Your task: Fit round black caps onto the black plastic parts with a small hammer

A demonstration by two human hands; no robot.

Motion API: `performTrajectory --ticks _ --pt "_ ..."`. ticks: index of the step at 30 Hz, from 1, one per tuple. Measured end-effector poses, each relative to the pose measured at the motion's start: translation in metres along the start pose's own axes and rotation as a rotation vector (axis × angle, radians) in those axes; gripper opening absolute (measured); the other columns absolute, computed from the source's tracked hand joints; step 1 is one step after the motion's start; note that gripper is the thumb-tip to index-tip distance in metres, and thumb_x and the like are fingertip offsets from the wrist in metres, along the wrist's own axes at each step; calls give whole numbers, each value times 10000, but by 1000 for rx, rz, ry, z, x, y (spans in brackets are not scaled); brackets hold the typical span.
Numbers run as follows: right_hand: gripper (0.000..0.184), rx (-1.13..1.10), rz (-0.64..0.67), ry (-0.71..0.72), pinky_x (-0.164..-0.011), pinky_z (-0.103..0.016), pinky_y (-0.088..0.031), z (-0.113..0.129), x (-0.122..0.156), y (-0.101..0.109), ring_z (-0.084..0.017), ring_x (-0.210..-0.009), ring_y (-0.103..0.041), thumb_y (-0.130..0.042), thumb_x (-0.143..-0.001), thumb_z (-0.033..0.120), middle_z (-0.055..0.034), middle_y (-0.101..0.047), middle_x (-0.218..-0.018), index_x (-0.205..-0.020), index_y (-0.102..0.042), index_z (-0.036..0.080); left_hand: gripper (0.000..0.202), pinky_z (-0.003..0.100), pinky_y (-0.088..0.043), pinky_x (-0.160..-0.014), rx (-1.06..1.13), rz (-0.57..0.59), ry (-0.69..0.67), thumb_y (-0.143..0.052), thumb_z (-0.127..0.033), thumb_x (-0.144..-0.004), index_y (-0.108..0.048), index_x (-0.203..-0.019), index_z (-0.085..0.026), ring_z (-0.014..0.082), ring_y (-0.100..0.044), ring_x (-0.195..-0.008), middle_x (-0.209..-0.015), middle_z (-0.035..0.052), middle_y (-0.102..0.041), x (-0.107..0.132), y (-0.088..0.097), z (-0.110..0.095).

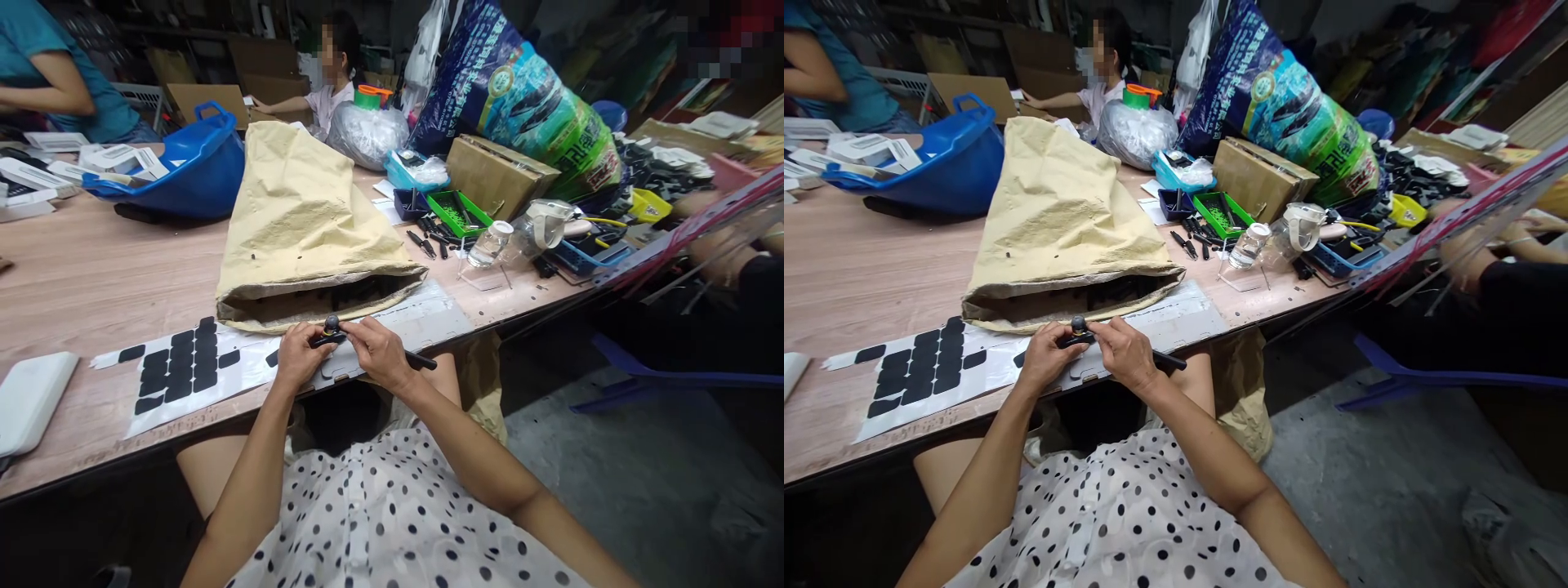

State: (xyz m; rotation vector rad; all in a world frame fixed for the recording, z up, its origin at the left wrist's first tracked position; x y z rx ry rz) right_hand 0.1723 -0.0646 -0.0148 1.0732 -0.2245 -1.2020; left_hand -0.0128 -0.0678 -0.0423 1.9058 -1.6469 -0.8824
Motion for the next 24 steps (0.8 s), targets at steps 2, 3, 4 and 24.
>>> performTrajectory --ticks 2,3,4,24 --pt "323 14 11 -14 -766 -241 -541 -1 1 -3 -170 -873 -658 -546 -976 220 -29 -676 -932 -1231 -719 316 97 350 -452 -801 -14 -1 5 -757 -268 -711 -707 -792 -251 231 -575 -855 -812 2 -665 0 0 -1" --pt "316 19 12 -21 -762 -245 -542 -2 2 -4 -173 -866 -658 -547 -975 220 -29 -678 -923 -1219 -724 313 99 351 -451 -801 -16 -2 5 -753 -266 -712 -707 -800 -253 231 -575 -855 -816 3 -668 0 0 -1" --pt "311 22 11 -26 -759 -248 -543 -3 3 -5 -175 -862 -659 -548 -973 219 -29 -679 -914 -1210 -727 313 103 351 -451 -801 -17 -3 3 -748 -264 -714 -708 -808 -256 231 -576 -857 -823 3 -672 1 0 -1" --pt "316 -63 -104 -55 -814 -276 -543 -10 6 5 -183 -913 -669 -524 -975 219 -33 -702 -955 -1200 -727 306 122 362 -460 -833 -4 17 -43 -762 -271 -717 -744 -837 -270 239 -591 -892 -854 7 -689 3 0 0"
Point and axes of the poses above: each hand's wrist, its own x-axis away from the middle knuckle, its own y-axis out of the back of the hand, z = x × y, the point moved 2 cm from there along -x, towards the middle knuckle
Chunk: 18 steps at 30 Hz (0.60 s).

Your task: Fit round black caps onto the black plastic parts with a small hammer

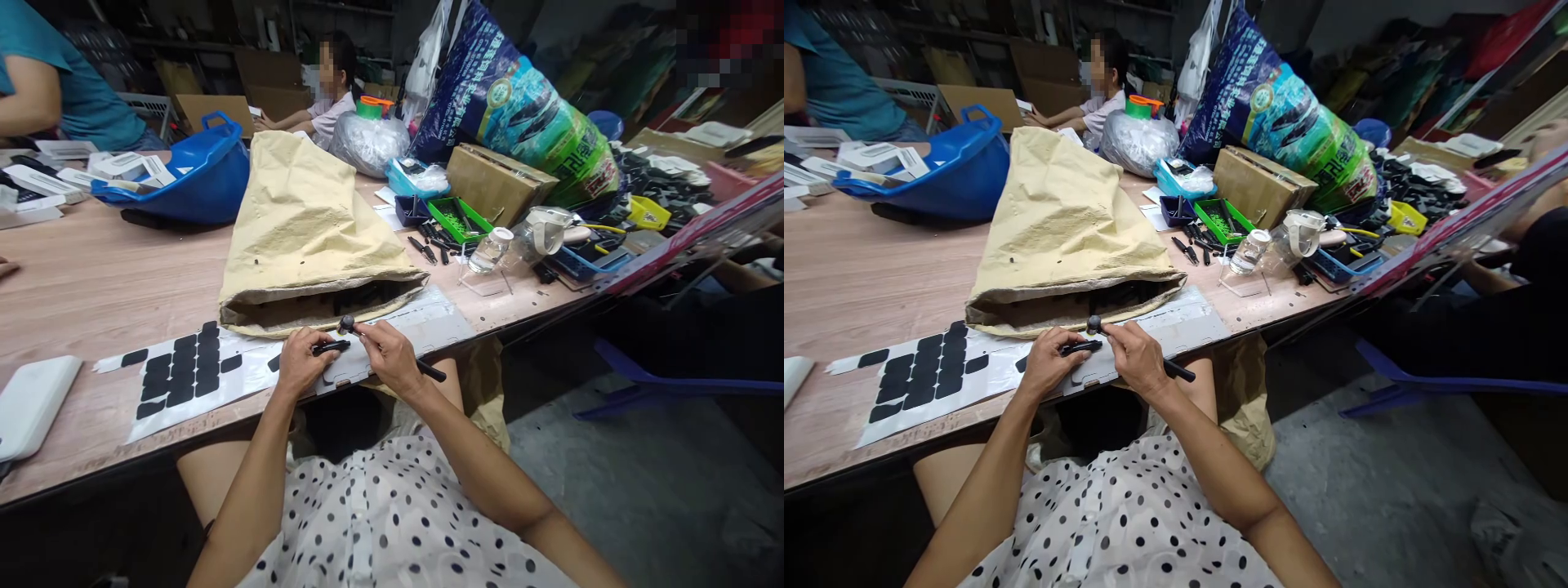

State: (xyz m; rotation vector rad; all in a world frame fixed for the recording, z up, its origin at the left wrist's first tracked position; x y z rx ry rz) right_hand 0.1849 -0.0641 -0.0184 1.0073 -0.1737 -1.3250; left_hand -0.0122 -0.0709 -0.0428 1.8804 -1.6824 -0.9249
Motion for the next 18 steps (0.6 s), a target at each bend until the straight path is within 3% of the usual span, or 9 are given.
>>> performTrajectory --ticks 18 --pt "320 61 91 30 -750 -212 -502 14 5 -7 -153 -849 -646 -547 -975 204 -24 -666 -901 -1226 -724 294 90 334 -454 -788 74 -59 -34 -779 -246 -709 -732 -786 -248 207 -565 -816 -768 -7 -640 0 -3 7"
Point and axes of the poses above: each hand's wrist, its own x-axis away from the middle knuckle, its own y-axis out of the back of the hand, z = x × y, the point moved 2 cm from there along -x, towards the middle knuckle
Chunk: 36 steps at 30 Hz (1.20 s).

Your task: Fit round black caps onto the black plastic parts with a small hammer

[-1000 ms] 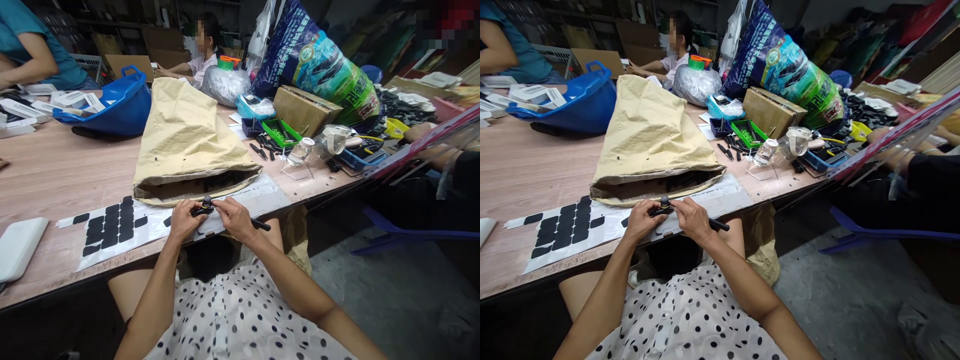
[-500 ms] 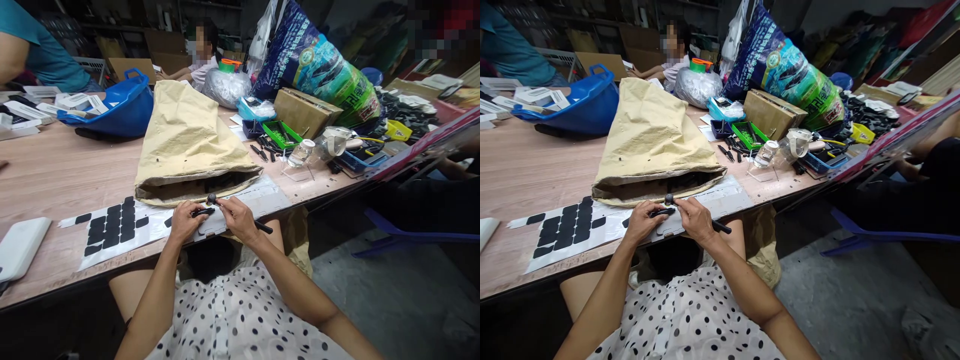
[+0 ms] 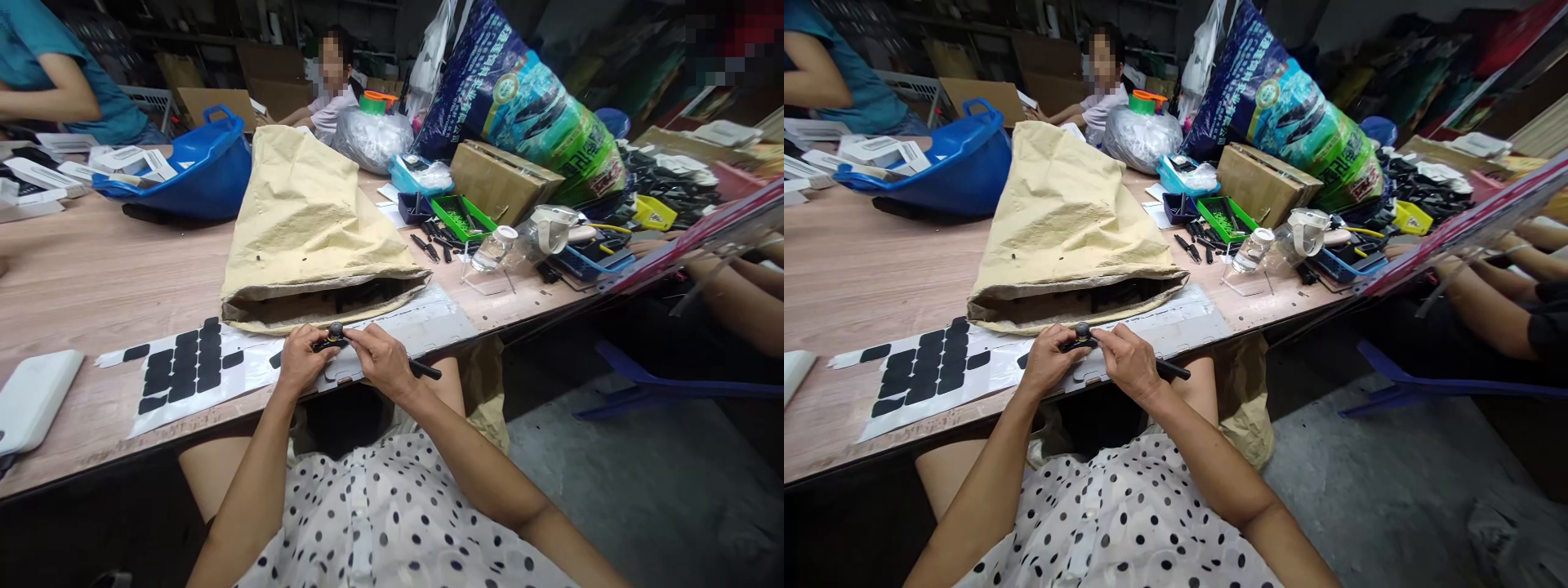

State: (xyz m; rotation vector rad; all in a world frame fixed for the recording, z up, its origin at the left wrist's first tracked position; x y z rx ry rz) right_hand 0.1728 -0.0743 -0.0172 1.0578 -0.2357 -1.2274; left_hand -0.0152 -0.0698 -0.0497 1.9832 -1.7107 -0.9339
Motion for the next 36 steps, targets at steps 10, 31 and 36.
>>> performTrajectory --ticks 10,31,36 --pt "360 9 -87 54 -756 -204 -484 13 -6 10 -147 -854 -625 -477 -1012 197 -32 -642 -898 -1276 -703 290 96 340 -460 -804 9 -9 -2 -767 -233 -694 -739 -783 -255 210 -575 -829 -776 -11 -652 -1 -1 -1" --pt "361 175 27 -71 -623 -197 -434 1 1 15 -143 -795 -628 -544 -957 170 -13 -658 -855 -1216 -738 330 117 343 -460 -762 -33 -60 0 -738 -179 -648 -740 -738 -253 210 -598 -799 -752 -13 -662 1 1 -7" --pt "380 109 -96 -42 -717 -192 -463 6 -4 23 -142 -859 -632 -493 -986 172 -25 -655 -890 -1266 -715 301 112 342 -464 -767 -19 -44 -7 -742 -198 -657 -747 -750 -259 206 -596 -793 -749 -16 -661 0 3 -8"
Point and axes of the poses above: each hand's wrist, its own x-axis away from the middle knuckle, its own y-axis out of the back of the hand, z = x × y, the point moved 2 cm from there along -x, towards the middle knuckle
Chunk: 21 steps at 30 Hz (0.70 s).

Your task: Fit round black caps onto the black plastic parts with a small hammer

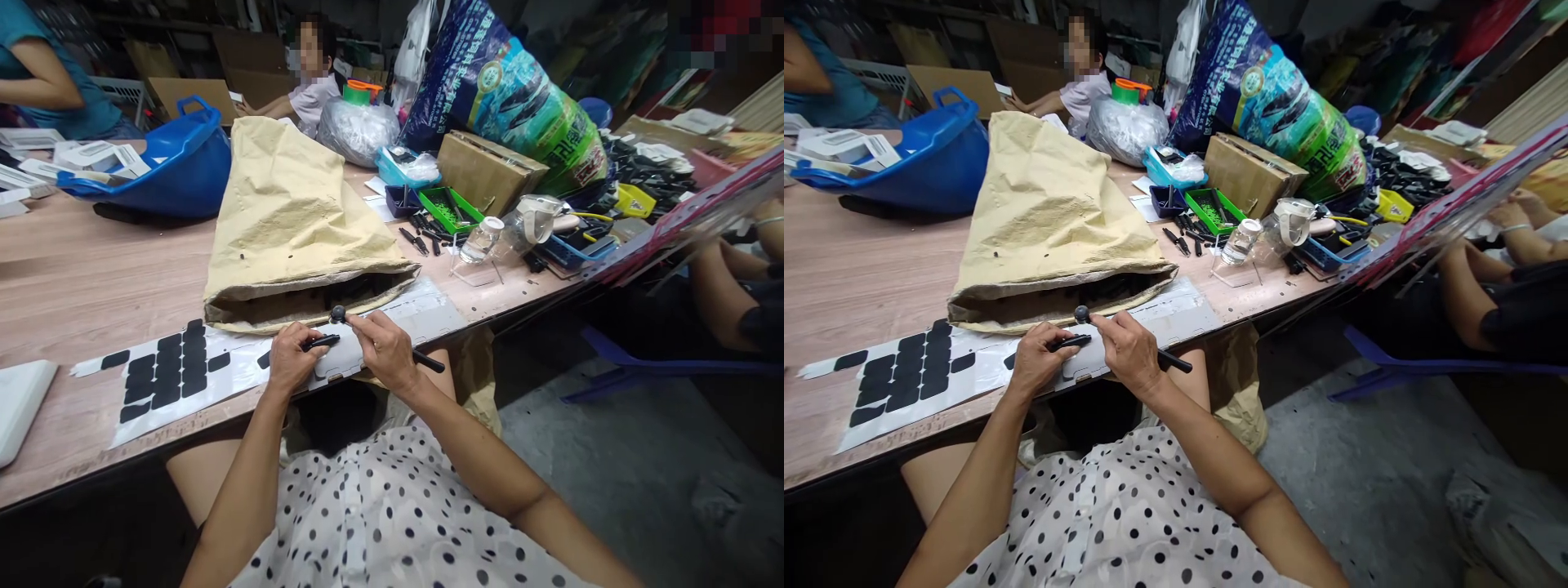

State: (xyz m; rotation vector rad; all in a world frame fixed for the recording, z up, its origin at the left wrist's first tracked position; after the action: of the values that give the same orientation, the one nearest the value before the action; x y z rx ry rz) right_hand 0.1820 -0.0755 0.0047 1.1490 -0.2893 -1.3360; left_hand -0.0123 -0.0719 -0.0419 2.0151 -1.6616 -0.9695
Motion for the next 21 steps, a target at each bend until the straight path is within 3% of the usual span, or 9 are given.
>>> performTrajectory --ticks 7,21 --pt "396 72 141 9 -629 -206 -446 -1 7 -16 -147 -779 -616 -516 -959 146 -17 -656 -862 -1230 -731 338 90 342 -481 -776 2 -1 16 -733 -214 -657 -749 -733 -259 207 -598 -793 -748 -12 -667 -1 2 0" --pt "337 -178 -34 -160 -772 -249 -515 -25 7 -10 -169 -870 -663 -526 -955 192 -31 -699 -923 -1192 -751 274 169 352 -509 -829 -28 9 -2 -654 -269 -754 -797 -845 -267 219 -619 -838 -794 8 -683 0 3 1"
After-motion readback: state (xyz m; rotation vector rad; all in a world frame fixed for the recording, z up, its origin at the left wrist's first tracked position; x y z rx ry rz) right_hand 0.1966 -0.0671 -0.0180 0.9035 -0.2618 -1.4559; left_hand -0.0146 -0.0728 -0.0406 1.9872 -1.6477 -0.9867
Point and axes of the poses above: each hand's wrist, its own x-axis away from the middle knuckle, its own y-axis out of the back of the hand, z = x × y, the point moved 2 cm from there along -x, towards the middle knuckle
